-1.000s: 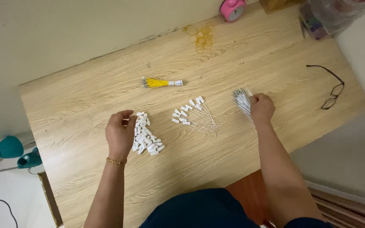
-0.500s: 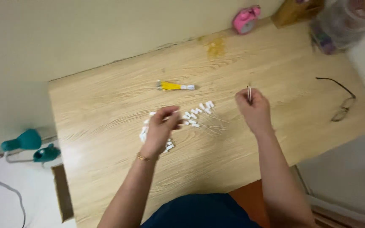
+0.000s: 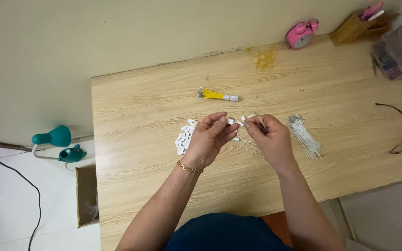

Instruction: Attach white identification tags to individual wires.

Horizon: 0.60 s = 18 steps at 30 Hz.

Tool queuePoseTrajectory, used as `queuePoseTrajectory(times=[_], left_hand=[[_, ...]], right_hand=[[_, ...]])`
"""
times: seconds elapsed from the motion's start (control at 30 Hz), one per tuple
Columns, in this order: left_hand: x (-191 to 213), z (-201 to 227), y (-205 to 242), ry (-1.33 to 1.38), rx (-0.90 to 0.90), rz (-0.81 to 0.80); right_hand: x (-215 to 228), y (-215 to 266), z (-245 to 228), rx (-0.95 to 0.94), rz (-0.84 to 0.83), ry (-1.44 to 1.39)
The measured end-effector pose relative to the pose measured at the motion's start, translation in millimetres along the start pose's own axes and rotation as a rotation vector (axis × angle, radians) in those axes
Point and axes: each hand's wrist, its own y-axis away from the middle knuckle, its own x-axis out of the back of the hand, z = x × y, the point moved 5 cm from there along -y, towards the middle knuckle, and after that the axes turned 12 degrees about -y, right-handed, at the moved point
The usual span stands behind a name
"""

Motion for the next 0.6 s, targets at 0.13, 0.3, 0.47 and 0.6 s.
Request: queuePoseTrajectory(times=[0.13,0.3,0.47,0.6], left_hand=[[-9.1,10.4,10.3,0.058,0.015,-0.026],[-15.0,18.1,16.1,0.061,0.023,-0.062],[-11.1,17.2,14.8,0.064,-0.016,-0.097],[-5.0,12.2,11.8,0.081,-0.059,-0.151]], right_hand=[[-14.1,8.7,-32.8,0.077,-0.030,0.086],[-18.8,10.0,-42.1,0.118,-0.039,0.207],[-22.2,10.5,-45.1,0.148,-0.028,0.233],[-27.0,10.6,-52.4,0.176,-0.030,0.322]])
